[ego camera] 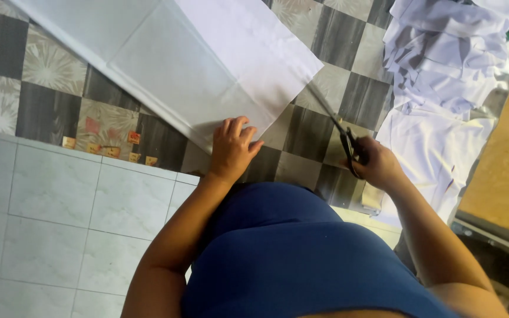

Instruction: The person uses large scissors to cut a white fabric sheet laid on a tiled floor. They follow a pattern to cut out specific shapes, then trim the edges and cut smaller pieces from the remaining fabric.

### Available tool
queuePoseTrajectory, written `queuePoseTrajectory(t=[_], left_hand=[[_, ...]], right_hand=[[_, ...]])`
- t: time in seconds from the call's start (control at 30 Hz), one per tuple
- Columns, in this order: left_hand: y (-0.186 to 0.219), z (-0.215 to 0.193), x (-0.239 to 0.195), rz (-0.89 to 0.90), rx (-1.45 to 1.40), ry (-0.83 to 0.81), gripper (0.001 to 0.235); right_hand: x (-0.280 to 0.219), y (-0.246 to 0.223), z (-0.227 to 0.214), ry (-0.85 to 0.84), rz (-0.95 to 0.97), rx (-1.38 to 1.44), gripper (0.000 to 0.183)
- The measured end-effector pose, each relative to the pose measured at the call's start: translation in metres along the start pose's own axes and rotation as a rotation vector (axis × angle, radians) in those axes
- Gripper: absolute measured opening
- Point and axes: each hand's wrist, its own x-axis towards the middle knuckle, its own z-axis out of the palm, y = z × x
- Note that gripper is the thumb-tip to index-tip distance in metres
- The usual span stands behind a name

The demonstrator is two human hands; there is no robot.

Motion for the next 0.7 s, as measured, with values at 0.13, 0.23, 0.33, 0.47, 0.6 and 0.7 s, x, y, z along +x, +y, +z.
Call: queuePoseTrajectory(t=[0.13, 0.23, 0.33, 0.47, 0.6, 0.7], left_hand=[[0.006, 0.002, 0.001, -0.041, 0.004, 0.033, 0.024], [0.004, 0.008, 0.004, -0.064, 0.019, 0.073, 0.019], [0.006, 0.007, 0.008, -0.112, -0.028, 0.097, 0.018], [0.004, 0.013, 0.007, -0.153, -0.071, 0.097, 0.016], [0.007, 0.007, 0.008, -0.154, -0.068, 0.095, 0.015], [0.011, -0.002, 0.011, -0.127, -0.032, 0.071, 0.017]], right_hand=[[0.029, 0.006, 0.006, 0.089, 0.083, 0.102, 0.051], [0.033, 0.001, 0.007, -0.011, 0.05, 0.363, 0.038], [0.021, -0.013, -0.005, -0.194, 0.022, 0.676, 0.038], [0.008, -0.018, -0.025, -0.364, -0.011, 0.681, 0.031], [-0.002, -0.011, -0.032, -0.495, -0.011, 0.663, 0.024], [-0.006, -0.017, -0.038, -0.556, 0.02, 0.669, 0.022]])
